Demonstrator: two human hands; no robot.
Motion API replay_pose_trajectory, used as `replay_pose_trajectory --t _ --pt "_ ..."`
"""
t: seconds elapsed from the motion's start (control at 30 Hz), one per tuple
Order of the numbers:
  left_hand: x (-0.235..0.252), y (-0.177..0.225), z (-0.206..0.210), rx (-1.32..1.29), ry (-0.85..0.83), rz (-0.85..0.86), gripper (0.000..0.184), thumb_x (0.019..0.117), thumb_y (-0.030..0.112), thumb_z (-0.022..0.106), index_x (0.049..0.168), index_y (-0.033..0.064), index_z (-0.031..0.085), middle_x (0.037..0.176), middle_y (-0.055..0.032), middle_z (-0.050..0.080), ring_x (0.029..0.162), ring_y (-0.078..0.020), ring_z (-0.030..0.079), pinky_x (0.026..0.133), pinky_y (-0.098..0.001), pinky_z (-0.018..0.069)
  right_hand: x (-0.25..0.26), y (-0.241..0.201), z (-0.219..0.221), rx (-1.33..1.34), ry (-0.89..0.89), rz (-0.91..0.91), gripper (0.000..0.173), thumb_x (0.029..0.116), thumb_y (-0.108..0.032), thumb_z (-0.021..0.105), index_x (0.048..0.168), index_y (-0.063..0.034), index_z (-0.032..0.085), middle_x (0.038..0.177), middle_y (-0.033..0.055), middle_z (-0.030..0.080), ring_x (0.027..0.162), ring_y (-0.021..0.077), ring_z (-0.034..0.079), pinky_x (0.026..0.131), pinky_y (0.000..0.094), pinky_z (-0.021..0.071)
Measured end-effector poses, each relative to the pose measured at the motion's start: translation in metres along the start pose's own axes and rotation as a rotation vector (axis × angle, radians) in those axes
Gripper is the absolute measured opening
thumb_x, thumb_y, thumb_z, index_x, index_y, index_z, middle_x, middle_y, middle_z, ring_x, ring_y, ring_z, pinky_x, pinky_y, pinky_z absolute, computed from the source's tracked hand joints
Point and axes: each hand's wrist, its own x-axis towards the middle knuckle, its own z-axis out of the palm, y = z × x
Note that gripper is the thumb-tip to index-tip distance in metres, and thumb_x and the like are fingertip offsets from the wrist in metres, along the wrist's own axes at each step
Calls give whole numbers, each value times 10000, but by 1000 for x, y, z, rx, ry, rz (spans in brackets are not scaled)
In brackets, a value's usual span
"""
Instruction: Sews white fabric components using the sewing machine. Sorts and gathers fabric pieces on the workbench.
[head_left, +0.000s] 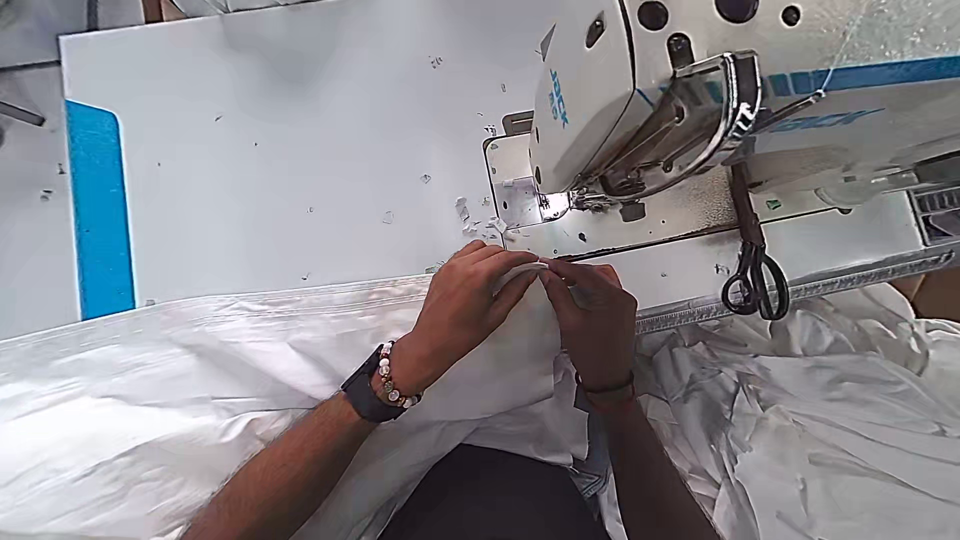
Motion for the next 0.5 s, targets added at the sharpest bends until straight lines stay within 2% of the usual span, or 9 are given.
replay_pose_trajectory --t 0.07,0.13,0.23,0.33,0.43,0.5 --pt "4 5 4 -13 53 5 198 1003 257 650 1125 180 786 960 42 754 850 -107 644 747 -297 505 2 0 1 14 84 -2 109 907 -268 786 993 -210 818 880 -88 746 813 48 644 742 268 514" --pt "3 9 5 -6 95 14 178 987 222 671 1100 170 798 970 43 767 834 -99 648 741 -288 504 1 -1 3 0 154 -14 89 871 -253 817 943 -201 810 841 -87 730 747 35 615 661 239 484" --pt "-1 15 9 69 119 49 200 996 182 637 1111 143 795 996 18 766 852 -129 653 764 -311 505 -2 -4 9 -182 252 -152 60 867 -213 784 919 -193 808 875 -68 749 826 79 656 712 291 507" --pt "-2 16 10 111 130 71 212 1006 179 619 1125 125 787 991 1 765 861 -149 657 775 -330 503 -4 -8 13 -334 295 -263 82 887 -201 768 948 -175 814 919 -32 757 901 142 663 767 345 479" --pt "0 14 11 97 148 53 200 995 223 645 1096 134 793 954 9 759 852 -140 651 776 -330 494 -5 -10 11 -322 250 -278 109 891 -193 759 975 -167 824 936 -18 756 941 165 655 792 358 476" --pt "4 11 13 31 153 -3 171 976 234 667 1043 143 795 891 20 736 818 -125 630 736 -318 480 -6 -10 7 -213 186 -229 145 890 -186 734 999 -153 824 958 -12 754 950 140 660 792 313 521"
